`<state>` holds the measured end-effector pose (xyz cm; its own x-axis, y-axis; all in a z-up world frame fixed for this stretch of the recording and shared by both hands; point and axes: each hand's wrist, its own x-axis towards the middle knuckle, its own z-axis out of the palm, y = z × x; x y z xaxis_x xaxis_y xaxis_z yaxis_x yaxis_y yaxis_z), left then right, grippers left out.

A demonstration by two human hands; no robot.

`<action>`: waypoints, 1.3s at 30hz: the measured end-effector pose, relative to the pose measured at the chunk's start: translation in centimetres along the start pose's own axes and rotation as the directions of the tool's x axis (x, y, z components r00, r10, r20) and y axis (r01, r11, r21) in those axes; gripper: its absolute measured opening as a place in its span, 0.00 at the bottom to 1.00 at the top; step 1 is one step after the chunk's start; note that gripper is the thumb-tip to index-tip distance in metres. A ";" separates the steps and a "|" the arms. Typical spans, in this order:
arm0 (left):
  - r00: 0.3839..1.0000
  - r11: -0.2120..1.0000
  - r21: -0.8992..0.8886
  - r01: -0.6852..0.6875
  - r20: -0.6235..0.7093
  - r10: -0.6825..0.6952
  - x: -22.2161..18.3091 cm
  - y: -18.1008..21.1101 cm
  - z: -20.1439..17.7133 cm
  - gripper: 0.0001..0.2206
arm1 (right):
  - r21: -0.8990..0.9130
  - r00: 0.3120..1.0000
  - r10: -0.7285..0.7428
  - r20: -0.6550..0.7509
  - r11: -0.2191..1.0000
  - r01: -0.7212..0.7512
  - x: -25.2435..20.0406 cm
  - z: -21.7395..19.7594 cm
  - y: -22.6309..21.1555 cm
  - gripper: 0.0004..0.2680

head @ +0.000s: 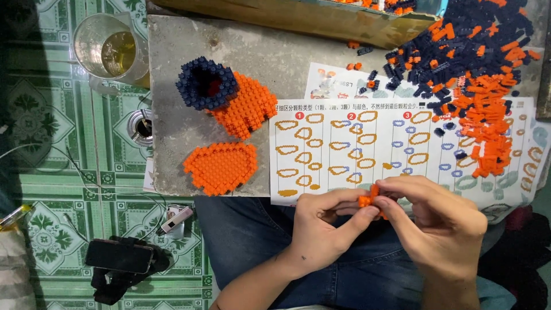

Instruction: The person assembles a 3D figure from small interlocking plastic blocks by hand, attaching individual blocks to the growing model, rotating it to align pieces, and occasionally placing the model on a table to consult an instruction manual.

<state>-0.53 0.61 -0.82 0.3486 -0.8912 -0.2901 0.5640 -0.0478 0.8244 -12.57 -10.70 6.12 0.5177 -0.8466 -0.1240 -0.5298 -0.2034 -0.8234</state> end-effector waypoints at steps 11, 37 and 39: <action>0.993 0.991 0.054 -0.120 -0.011 0.121 -0.4 0.6 0.5 0.12 | 0.100 0.999 -0.020 -0.038 0.995 0.024 -2.1 0.3 2.6 0.14; 0.972 0.972 0.092 -0.216 0.110 0.206 -0.2 1.0 0.6 0.07 | 0.171 0.980 -0.083 -0.180 0.979 0.115 -5.5 -0.8 8.0 0.15; 0.963 0.945 0.231 -0.230 0.196 0.186 -0.1 2.0 0.4 0.09 | 0.147 0.972 -0.120 -0.200 0.978 0.151 -5.9 -1.5 8.5 0.14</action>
<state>0.26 0.37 1.07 0.2938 -0.9554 -0.0306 0.2802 0.0555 0.9583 -21.13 -8.20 0.63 0.4324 -0.8973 0.0889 -0.3408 -0.2539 -0.9052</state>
